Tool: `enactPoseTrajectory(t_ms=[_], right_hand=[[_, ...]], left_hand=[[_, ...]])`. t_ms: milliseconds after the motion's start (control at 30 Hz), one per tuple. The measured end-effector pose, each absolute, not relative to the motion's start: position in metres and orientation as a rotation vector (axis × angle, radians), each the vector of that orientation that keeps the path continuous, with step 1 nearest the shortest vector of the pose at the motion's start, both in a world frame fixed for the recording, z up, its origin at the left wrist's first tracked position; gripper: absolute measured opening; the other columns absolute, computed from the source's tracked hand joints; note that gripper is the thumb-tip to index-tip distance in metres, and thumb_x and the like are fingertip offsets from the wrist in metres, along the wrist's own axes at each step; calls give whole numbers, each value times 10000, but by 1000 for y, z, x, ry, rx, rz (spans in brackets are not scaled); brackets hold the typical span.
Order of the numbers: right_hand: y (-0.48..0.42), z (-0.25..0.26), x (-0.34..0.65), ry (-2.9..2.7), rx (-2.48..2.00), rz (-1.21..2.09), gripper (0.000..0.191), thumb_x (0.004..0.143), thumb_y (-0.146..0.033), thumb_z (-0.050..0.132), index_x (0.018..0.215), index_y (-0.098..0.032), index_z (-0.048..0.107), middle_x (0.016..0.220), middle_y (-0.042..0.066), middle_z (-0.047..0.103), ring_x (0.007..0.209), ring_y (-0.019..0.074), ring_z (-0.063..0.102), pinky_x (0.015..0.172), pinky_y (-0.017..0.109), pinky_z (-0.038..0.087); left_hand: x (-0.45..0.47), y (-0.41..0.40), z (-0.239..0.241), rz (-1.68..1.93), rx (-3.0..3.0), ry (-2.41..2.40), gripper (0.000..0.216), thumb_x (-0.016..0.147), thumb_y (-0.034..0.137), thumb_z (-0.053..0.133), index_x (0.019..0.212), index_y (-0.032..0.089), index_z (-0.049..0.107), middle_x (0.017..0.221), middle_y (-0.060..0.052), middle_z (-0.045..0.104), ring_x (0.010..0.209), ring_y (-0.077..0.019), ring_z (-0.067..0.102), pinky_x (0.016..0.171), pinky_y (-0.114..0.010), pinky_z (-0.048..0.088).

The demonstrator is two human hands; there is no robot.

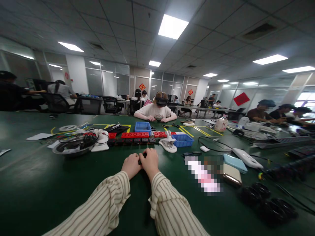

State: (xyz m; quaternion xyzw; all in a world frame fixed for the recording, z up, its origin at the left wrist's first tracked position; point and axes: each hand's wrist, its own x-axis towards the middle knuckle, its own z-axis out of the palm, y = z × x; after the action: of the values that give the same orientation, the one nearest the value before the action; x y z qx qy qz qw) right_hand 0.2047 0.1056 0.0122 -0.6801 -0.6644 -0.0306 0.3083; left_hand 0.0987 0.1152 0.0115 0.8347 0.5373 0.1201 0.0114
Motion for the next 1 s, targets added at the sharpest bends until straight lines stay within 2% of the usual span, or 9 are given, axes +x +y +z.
enactPoseTrajectory(t_ms=[367, 633, 767, 833, 900, 1000], right_hand=[[121, 4, 213, -1929, -1535, 91, 211, 927, -284, 521, 1084, -151, 563, 1091, 66, 576, 925, 179, 591, 800, 370, 500], [90, 9, 203, -1798, -1554, 72, 244, 918, -294, 532, 1111, -146, 545, 1106, 70, 563, 965, 198, 576, 823, 396, 484], [48, 14, 198, -1816, -1562, 57, 151, 902, -256, 529, 971, -128, 567, 948, 55, 584, 906, 196, 564, 792, 370, 460], [21, 18, 199, -1872, -1531, 61, 106, 889, -230, 510, 895, -138, 563, 862, 52, 583, 832, 196, 554, 732, 340, 448], [-8, 21, 200, -1948, -1478, 64, 83, 871, -225, 508, 877, -156, 553, 835, 42, 580, 789, 196, 542, 697, 328, 429], [-42, 19, 201, -2070, -1384, 52, 129, 807, -250, 569, 912, -178, 544, 857, 29, 586, 785, 207, 534, 713, 351, 406]], left_hand=[[89, 144, 5, 340, 2610, 1443, 227, 926, 269, 557, 1123, 155, 556, 1153, -78, 565, 987, -232, 585, 833, -428, 489], [88, 119, 11, 389, 2572, 1477, 232, 924, 264, 561, 1125, 149, 552, 1147, -78, 566, 979, -231, 588, 824, -427, 493], [83, 86, 14, 426, 2549, 1421, 211, 919, 266, 566, 1086, 138, 564, 1103, -70, 581, 959, -226, 590, 815, -422, 488], [78, 63, 17, 440, 2547, 1338, 179, 880, 264, 608, 998, 131, 588, 1027, -54, 595, 919, -215, 588, 809, -405, 474], [71, 36, 21, 461, 2547, 1228, 204, 723, 233, 722, 877, 145, 622, 950, -29, 595, 902, -210, 565, 832, -356, 448], [62, -1, 23, 464, 2535, 1124, 135, 641, 172, 696, 766, 172, 645, 913, -22, 592, 882, -216, 543, 819, -335, 427]])
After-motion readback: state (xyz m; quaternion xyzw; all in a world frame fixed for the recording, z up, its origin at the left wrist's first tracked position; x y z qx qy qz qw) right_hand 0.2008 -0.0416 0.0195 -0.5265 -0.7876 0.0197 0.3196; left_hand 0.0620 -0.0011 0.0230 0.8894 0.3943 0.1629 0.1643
